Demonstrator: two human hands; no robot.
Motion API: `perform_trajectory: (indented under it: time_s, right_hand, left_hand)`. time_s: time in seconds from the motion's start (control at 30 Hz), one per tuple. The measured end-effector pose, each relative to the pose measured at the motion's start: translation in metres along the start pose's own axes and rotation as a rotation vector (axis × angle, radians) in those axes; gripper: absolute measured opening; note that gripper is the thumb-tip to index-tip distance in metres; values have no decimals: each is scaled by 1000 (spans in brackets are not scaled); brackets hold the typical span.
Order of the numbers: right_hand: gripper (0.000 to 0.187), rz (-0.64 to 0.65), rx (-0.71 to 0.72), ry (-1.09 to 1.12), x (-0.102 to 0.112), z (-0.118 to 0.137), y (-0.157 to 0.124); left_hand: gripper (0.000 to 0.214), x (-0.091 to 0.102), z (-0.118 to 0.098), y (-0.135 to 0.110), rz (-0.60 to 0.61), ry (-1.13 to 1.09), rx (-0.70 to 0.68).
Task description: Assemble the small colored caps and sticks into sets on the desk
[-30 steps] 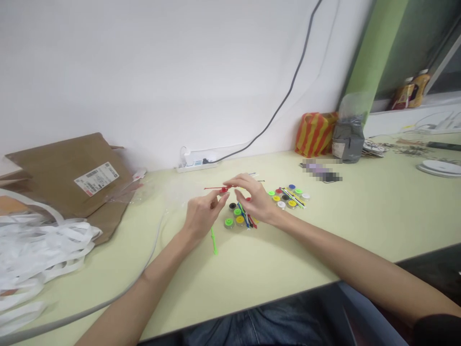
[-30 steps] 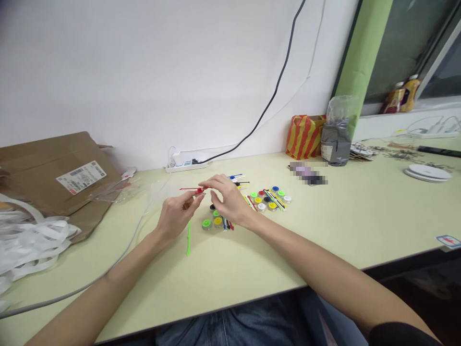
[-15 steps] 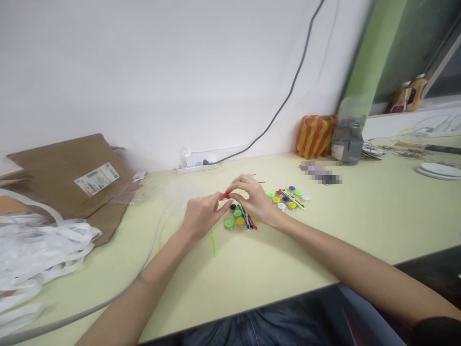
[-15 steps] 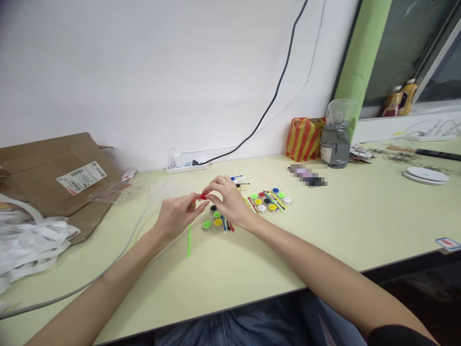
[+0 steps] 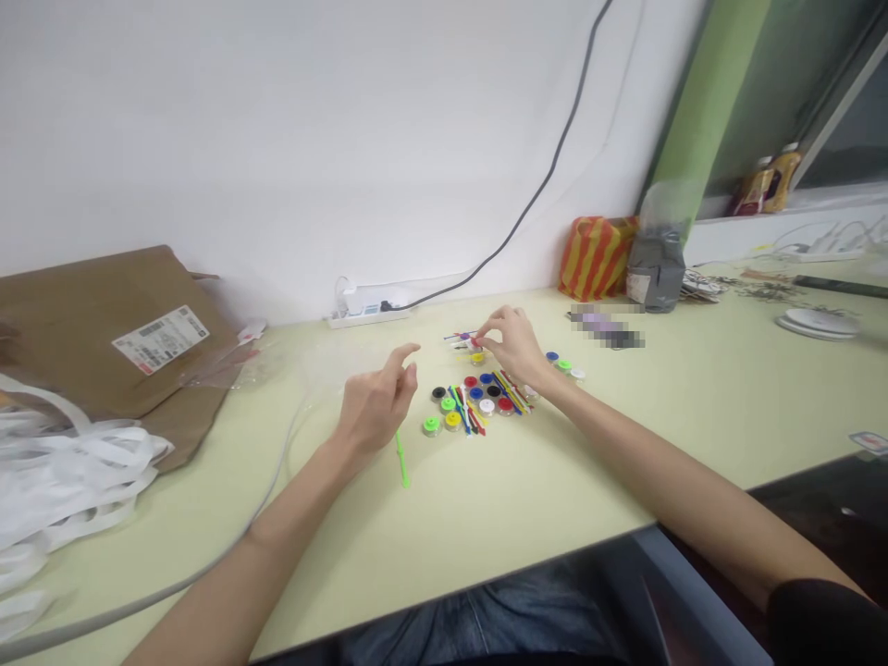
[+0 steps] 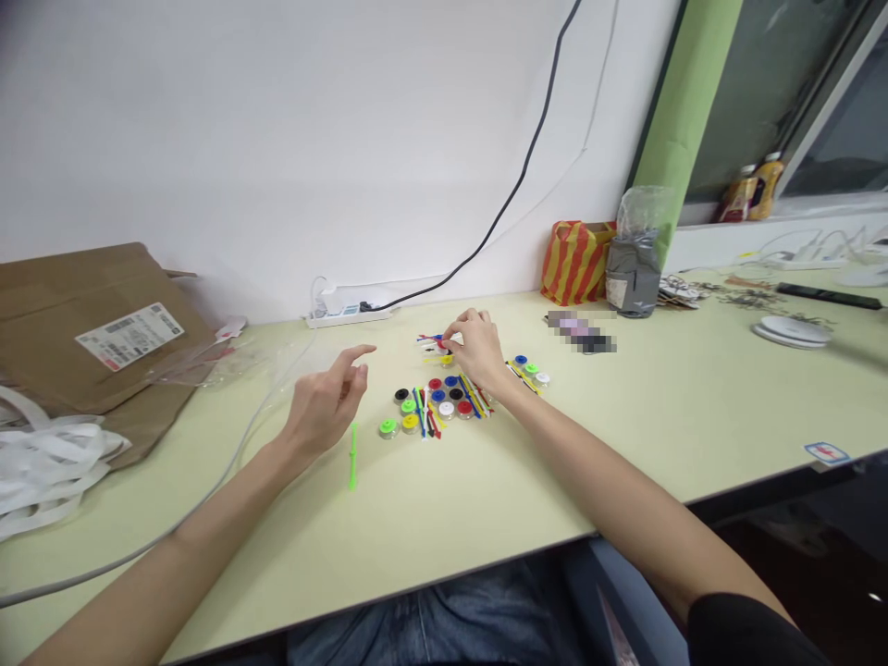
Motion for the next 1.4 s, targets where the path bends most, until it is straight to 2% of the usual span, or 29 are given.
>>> perform_trajectory:
  time_s: [0.13,0.33,0.5,0.67,1.0,1.1,1.2,1.33,1.4]
  right_hand:
    - [5,151,-2,-83,-14,-6,-3]
    - [5,239,9,-118,-27,0,-8]
    - [7,318,-67,-167,-33,-13,-9]
    - [7,318,-125,-205,-32,-23,-9]
    - [10,214,-113,-211,-25,-27,-3]
    - [15,180,-59,-170,-24,-9,-3]
    - [15,225,67,-94,-31,25,-9]
    - [10,486,308,71,-55,79,-35]
    - [10,610,375,133,-64,95,-49]
  left_hand:
    - [38,-4,0,0,24,23,-4]
    - [37,-5,1,0,31,45,0]
    - [40,-4,0,0,48,-17,11]
    - [40,-3,0,0,44,-35,24]
    - [40,-6,2,0,70,14,15]
    - [40,-8,4,0,72,38,20]
    - [38,-13,7,0,87,82,8]
    - [35,-18,9,0,110,131,-13]
    - [34,-19,10,0,114,146,-8]
Point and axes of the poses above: each hand's wrist, its own y-axis towards the middle knuckle, its own x-axis out of the back of the hand, z = x × y, the point moved 8 cm from there along y, towards the middle knuckle, and after that the axes turned 10 degrees about y, right-handed, at the moved point
